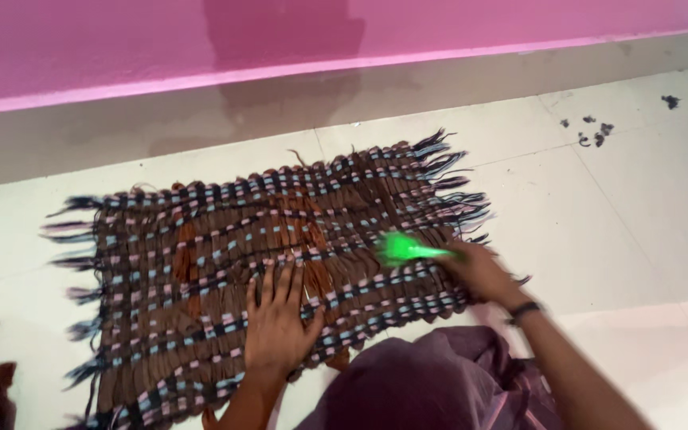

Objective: The person uses a green brush to sweep the surface of a woven mat on the floor, picking off debris by hand and occasionally turning the mat over.

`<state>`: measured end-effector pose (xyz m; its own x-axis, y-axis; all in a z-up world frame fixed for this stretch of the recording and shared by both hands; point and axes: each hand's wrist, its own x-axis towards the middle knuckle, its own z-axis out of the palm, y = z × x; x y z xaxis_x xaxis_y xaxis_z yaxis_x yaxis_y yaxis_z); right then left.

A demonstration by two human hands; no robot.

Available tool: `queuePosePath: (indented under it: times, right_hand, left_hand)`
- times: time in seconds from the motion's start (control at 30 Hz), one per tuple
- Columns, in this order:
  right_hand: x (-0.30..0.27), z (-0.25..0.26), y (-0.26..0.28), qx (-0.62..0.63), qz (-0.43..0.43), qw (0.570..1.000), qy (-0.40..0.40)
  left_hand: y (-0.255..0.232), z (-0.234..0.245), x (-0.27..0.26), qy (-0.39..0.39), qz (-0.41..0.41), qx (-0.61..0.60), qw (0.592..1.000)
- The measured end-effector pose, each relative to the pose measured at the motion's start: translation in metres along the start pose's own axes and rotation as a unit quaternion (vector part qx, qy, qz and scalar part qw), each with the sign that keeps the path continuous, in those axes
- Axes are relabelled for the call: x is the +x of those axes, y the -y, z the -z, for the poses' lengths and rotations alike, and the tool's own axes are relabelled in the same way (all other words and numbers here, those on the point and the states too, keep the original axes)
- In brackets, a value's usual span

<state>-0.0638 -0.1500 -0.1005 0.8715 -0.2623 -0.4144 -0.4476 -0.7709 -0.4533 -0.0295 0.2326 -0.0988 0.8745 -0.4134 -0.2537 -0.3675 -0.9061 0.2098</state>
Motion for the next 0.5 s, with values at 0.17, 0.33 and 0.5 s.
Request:
queuePosePath:
  times: [0.17, 0.33, 0.5]
  right_hand:
    - [-0.035, 0.049, -0.08, -0.017, -0.115, 0.968, -0.224]
    - [-0.024, -0.029, 0.017, 0.082, 0.071, 0.958, -0.264]
    - [-0.011, -0.07, 0.145, 0.123, 0.106, 0.985, -0.058]
  left_hand:
    - [-0.001, 0.003, 0.001, 0.016, 0.009, -0.001, 1.0]
    - [-0.006, 0.006, 0.027, 0.043, 0.053, -0.034, 0.997]
    - [0.011, 0.019, 0.068, -0.059, -0.011, -0.011, 0.998]
